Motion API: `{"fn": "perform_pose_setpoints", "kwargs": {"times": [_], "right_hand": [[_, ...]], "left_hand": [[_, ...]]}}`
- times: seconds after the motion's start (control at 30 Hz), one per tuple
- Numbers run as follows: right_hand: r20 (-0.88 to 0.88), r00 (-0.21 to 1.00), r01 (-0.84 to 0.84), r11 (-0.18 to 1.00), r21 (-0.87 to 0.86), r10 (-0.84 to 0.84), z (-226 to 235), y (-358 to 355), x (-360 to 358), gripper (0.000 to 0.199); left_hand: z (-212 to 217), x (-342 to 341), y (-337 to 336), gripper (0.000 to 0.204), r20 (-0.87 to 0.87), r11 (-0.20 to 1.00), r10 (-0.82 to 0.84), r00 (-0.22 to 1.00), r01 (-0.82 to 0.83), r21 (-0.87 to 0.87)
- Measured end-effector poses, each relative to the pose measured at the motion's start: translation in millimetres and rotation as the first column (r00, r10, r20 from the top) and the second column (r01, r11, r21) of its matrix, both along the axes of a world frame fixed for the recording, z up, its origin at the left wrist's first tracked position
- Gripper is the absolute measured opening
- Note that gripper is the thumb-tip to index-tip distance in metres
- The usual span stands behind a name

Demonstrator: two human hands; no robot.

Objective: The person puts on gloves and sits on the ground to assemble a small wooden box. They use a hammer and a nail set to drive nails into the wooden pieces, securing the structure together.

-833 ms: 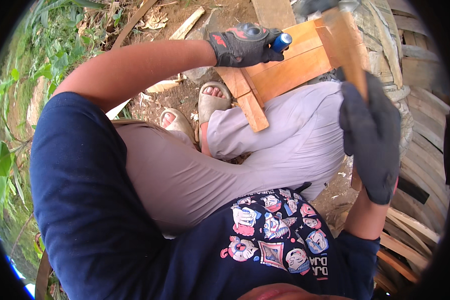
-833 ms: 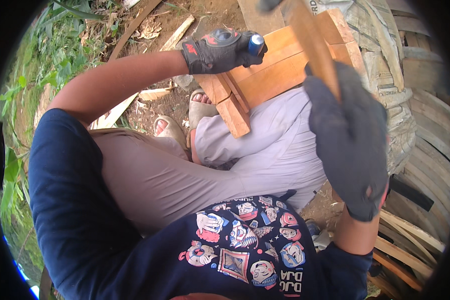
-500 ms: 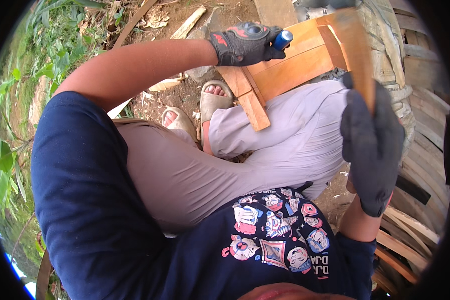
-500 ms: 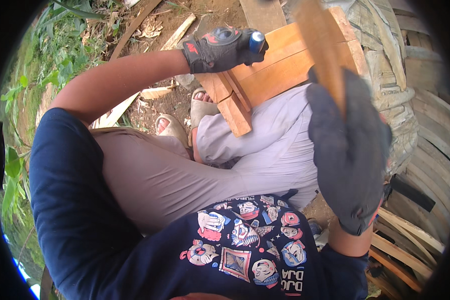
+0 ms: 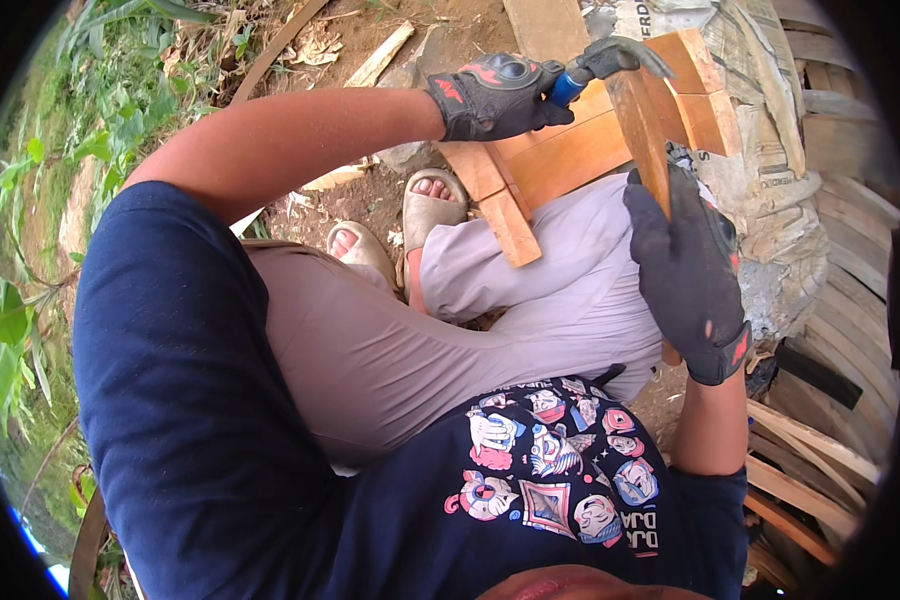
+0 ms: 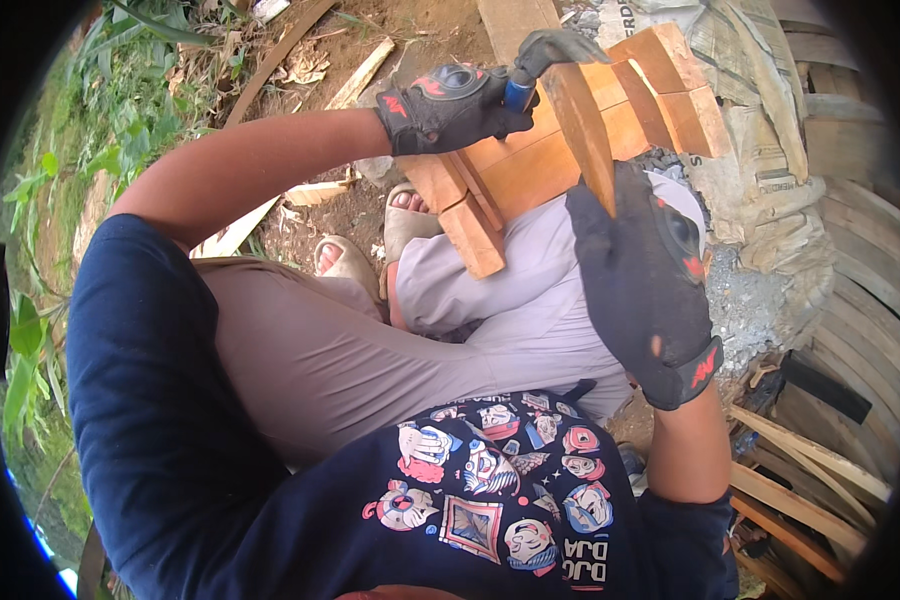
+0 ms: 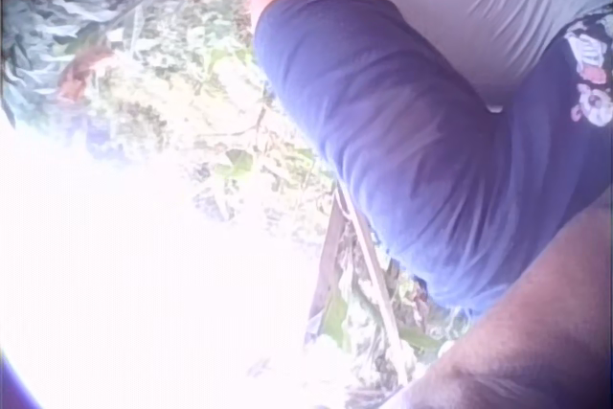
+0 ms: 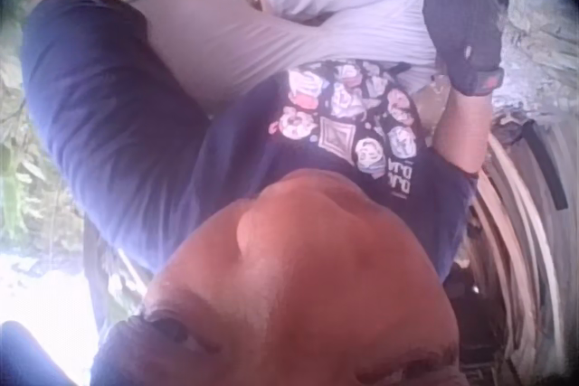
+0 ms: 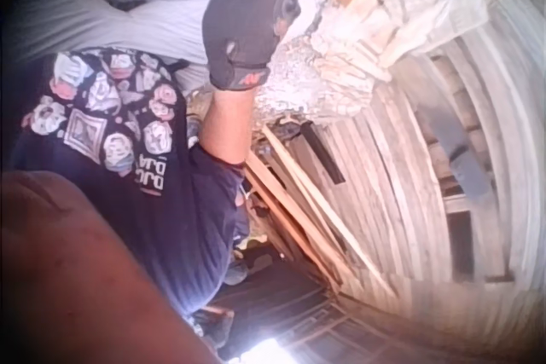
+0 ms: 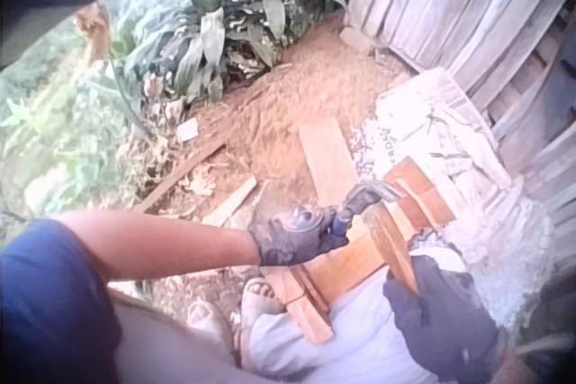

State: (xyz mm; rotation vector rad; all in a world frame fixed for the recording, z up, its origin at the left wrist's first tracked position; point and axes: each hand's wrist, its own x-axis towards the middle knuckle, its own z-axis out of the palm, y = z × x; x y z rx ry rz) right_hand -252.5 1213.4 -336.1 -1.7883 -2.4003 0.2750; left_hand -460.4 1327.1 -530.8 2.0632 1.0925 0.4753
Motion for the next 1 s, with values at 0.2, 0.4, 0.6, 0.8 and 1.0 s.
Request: {"fn": "perform_pose_setpoints", "kwargs": {"times": [0.2, 0.4, 0.6, 0.8, 1.0], "right_hand": [[-0.390, 0.688, 0.483, 0.788, -0.383, -0.612, 49.3, -3.4, -2.6, 0.026], [-0.294, 0.613, 0.542, 0.661, -0.519, -0.733, -4.4, -9.5, 75.2, 0.027], [-0.365, 0.569, 0.424, 0.643, -0.638, -0.737, -25.7, 11.2, 103.5, 0.028], [-0.395, 0.540, 0.331, 0.619, -0.712, -0.743, -24.0, 16.8, 112.0, 0.028], [-0.384, 0.546, 0.364, 0.623, -0.692, -0.745, -22.7, 15.4, 111.4, 0.028]], "left_hand": [[11.1, -9.0, 13.2, 0.038, 0.254, 0.993, 0.033, 0.967, -0.003, -0.117], [68.5, -30.8, 42.0, 0.025, 0.229, 0.994, 0.098, 0.969, -0.086, -0.065], [38.3, -21.5, 36.5, 0.038, 0.147, 0.992, 0.033, 0.989, -0.014, -0.125], [4.6, -12.2, 36.0, 0.036, 0.219, 0.945, 0.137, 0.966, -0.060, -0.323], [-5.3, -39.3, 77.4, 0.033, 0.443, 0.888, 0.429, 0.787, -0.456, -0.050]]}}
